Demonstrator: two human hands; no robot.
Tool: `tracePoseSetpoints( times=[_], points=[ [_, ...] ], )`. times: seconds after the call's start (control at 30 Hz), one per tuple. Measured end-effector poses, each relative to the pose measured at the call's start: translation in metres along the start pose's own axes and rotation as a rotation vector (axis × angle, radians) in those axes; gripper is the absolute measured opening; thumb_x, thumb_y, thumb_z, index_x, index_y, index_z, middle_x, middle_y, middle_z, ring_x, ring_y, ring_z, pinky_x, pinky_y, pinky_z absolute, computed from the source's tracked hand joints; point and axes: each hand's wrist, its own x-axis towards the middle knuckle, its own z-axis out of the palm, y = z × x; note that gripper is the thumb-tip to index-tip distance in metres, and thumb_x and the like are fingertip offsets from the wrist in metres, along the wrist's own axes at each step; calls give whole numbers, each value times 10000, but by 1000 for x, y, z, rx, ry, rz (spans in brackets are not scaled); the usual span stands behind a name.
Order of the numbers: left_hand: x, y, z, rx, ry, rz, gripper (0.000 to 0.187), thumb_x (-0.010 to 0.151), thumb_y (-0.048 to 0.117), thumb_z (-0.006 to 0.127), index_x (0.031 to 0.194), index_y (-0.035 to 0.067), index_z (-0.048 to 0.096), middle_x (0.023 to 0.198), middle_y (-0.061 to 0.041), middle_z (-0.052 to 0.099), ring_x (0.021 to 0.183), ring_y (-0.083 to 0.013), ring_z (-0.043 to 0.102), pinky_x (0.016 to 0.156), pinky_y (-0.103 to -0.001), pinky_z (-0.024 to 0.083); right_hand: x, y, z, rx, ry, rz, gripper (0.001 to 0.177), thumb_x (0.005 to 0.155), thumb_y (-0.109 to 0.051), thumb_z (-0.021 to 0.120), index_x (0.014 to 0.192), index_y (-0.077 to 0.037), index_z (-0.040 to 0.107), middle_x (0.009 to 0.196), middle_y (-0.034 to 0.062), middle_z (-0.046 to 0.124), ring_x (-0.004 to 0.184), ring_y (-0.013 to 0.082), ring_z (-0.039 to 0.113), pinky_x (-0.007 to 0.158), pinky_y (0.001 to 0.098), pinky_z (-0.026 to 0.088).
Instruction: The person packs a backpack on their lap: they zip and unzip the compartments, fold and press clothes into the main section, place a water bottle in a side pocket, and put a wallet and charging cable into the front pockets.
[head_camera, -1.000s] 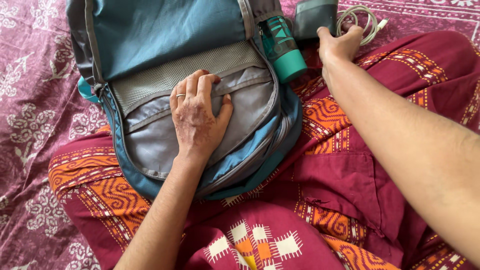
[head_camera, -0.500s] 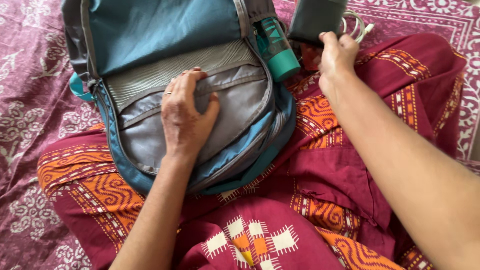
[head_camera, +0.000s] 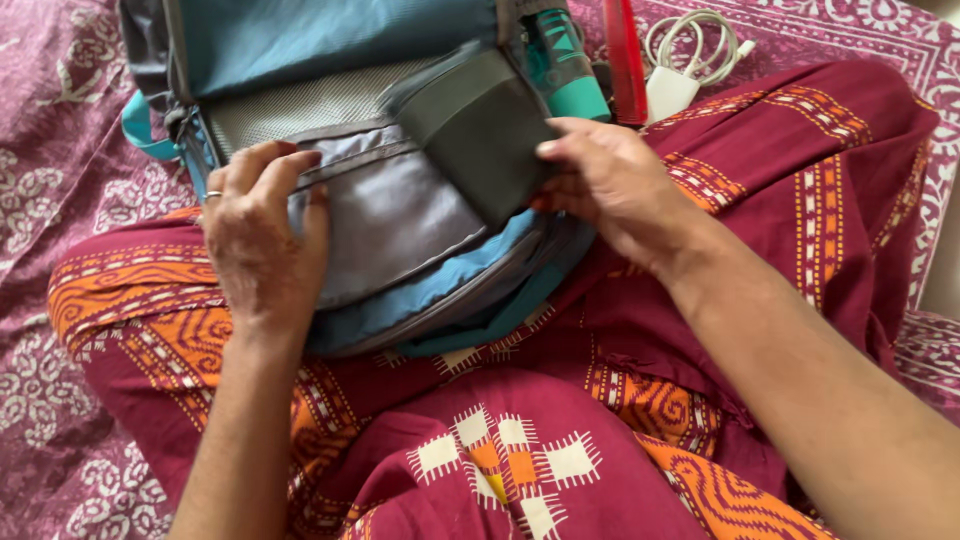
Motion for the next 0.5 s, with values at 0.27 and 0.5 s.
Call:
tracePoseSetpoints(
  times=[0.27, 0.5],
  points=[
    [0, -34, -15, 112, -98, 12, 196, 930, 144, 817, 1119, 126, 769, 1167, -53, 727, 1100, -287, 661, 984, -440, 465, 14, 4, 57, -335, -401, -19, 237, 980, -164, 655, 1157, -18, 713, 899, -19, 733, 724, 59, 640, 711, 250, 565],
    [12, -46, -29, 176, -271, 111, 432, 794, 169, 804, 1221, 143, 741, 1131, -74, 734, 1038, -299, 681, 913, -440, 476, 21, 22, 61, -380, -483, 38, 215, 987, -217, 651, 1084, -40, 725, 827, -18, 724, 673, 56, 645, 643, 235, 536]
  ],
)
